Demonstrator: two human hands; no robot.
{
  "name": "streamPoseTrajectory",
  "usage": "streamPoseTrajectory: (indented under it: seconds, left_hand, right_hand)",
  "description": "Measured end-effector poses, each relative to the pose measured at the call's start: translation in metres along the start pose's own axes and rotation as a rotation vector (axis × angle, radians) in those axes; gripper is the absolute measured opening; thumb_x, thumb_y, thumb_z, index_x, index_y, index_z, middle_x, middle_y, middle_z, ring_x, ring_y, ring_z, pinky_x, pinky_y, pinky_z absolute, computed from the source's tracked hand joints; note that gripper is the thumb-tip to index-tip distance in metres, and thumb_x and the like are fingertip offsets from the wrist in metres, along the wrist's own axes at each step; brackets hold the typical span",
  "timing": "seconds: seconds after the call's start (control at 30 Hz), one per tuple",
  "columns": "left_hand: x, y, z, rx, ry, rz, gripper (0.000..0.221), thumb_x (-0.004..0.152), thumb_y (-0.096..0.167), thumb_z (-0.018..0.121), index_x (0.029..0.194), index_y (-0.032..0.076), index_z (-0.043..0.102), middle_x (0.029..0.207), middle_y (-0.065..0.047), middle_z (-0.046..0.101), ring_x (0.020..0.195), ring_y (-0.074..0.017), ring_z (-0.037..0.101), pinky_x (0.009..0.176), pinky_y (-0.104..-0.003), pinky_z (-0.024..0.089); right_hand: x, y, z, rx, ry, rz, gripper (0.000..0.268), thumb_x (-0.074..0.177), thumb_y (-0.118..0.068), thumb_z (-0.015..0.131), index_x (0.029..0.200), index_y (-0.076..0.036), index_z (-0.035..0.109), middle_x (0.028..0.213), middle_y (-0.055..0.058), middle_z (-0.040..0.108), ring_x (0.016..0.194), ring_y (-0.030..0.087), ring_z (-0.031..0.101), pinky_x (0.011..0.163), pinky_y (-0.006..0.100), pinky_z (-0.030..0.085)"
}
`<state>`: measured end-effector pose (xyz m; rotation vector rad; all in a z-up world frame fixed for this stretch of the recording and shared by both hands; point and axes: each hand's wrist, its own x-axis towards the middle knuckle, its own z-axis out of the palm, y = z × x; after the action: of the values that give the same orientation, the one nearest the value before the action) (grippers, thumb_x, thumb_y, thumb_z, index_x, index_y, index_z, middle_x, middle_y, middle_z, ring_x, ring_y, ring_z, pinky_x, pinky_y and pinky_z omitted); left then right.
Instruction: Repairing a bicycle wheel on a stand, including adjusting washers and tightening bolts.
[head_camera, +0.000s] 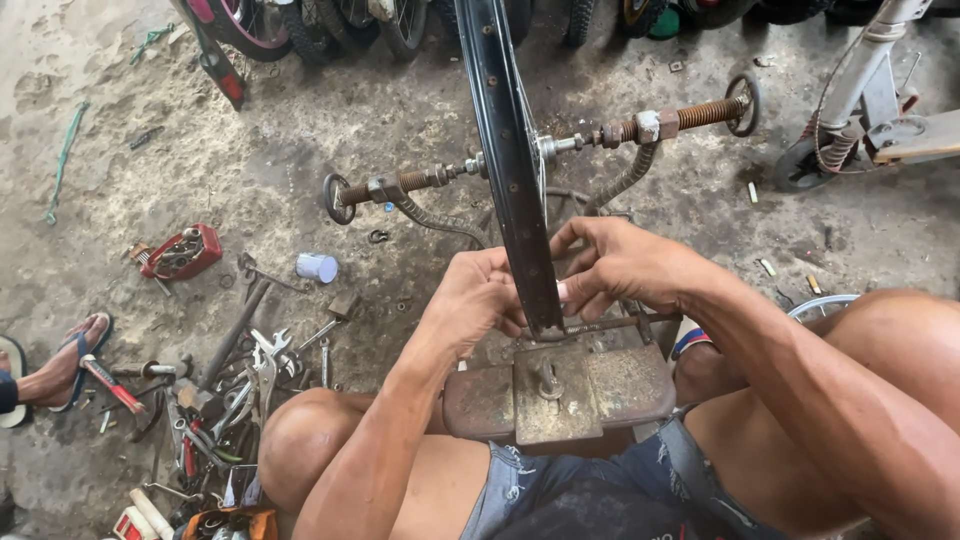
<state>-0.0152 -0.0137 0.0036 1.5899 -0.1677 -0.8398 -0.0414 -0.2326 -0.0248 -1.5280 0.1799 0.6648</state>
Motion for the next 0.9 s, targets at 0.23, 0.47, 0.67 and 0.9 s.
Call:
streamPoseTrajectory:
  seconds: [0.23, 0.47, 0.67, 0.9]
  left_hand:
    - [0.003, -0.005, 0.001, 0.061, 0.018, -0.042, 0.001, 0.089, 0.004, 0.071, 0.088, 0.003, 0.072, 0.069, -0.003, 0.071, 0.054, -0.0072, 0.063, 0.046, -0.024, 0.052]
    - [0.001, -0.006, -0.003, 0.105, -0.037, -0.013, 0.009, 0.087, -0.002, 0.065, 0.091, 0.003, 0.072, 0.072, -0.001, 0.071, 0.059, -0.0058, 0.064, 0.050, -0.022, 0.054]
    - [0.011, -0.026, -0.006, 0.104, -0.025, -0.031, 0.007, 0.089, -0.003, 0.063, 0.086, 0.001, 0.068, 0.067, -0.005, 0.069, 0.057, -0.0099, 0.065, 0.047, -0.024, 0.052]
    - [0.002, -0.015, 0.007, 0.221, 0.055, -0.027, 0.011, 0.091, 0.006, 0.064, 0.090, 0.002, 0.074, 0.066, -0.003, 0.067, 0.055, -0.0075, 0.063, 0.046, -0.024, 0.051]
  right_hand:
    - [-0.005, 0.000, 0.003, -0.043, -0.026, -0.062, 0.017, 0.085, -0.005, 0.075, 0.098, 0.000, 0.066, 0.081, 0.012, 0.074, 0.066, 0.014, 0.069, 0.056, 0.028, 0.056]
    - [-0.009, -0.009, 0.009, 0.000, -0.071, -0.120, 0.019, 0.084, -0.004, 0.075, 0.102, -0.003, 0.075, 0.082, 0.007, 0.078, 0.064, 0.012, 0.067, 0.057, 0.026, 0.055]
    - [-0.011, -0.011, 0.007, -0.078, -0.043, -0.101, 0.019, 0.081, -0.005, 0.076, 0.101, -0.005, 0.078, 0.080, 0.006, 0.079, 0.064, 0.011, 0.068, 0.057, 0.026, 0.055]
    - [-0.006, -0.004, 0.008, -0.112, 0.000, -0.082, 0.023, 0.079, -0.002, 0.077, 0.101, -0.006, 0.079, 0.078, 0.007, 0.078, 0.064, 0.012, 0.068, 0.056, 0.028, 0.054]
